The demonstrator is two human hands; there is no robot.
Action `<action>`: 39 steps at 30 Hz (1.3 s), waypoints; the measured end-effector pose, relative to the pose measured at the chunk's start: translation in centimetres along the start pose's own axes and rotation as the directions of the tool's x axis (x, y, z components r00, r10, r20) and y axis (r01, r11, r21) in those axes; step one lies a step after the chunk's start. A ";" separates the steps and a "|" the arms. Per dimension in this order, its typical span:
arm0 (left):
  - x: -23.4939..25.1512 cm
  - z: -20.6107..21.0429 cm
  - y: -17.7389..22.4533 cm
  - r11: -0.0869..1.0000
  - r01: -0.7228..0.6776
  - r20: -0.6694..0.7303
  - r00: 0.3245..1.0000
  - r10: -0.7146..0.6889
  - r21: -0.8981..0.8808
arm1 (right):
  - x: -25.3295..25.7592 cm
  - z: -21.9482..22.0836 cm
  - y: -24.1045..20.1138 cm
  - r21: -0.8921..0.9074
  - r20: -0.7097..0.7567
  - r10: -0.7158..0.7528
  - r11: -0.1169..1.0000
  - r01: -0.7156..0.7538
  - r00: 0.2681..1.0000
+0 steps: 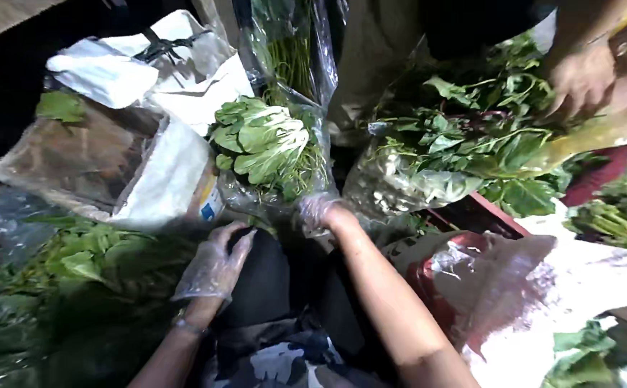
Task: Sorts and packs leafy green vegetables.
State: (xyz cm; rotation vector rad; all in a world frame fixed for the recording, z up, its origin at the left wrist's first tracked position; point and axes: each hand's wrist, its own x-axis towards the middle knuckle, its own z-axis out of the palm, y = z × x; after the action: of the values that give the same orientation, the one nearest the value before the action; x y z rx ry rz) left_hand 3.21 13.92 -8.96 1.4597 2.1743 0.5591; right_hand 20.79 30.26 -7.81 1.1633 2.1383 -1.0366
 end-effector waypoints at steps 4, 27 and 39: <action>-0.3 0.1 -1.9 0.990 -0.094 -0.034 0.995 0.091 -0.102 | 1.0 -0.6 3.8 0.322 -0.441 0.090 0.945 0.064 0.893; 27.1 -5.0 11.7 0.852 -0.288 0.191 0.956 0.225 0.437 | 9.7 -5.6 1.9 0.934 -0.345 0.446 0.247 0.257 0.826; 30.2 -5.4 9.0 0.970 -0.123 0.350 0.917 0.192 -0.210 | 10.1 -4.9 -0.7 0.939 -0.343 0.378 0.105 0.328 0.860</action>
State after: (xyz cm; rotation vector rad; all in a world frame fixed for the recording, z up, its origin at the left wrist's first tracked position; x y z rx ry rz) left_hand -3.26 44.84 -3.96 1.5095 1.6805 0.4796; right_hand 14.70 38.87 -11.80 2.2892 1.3847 -2.6720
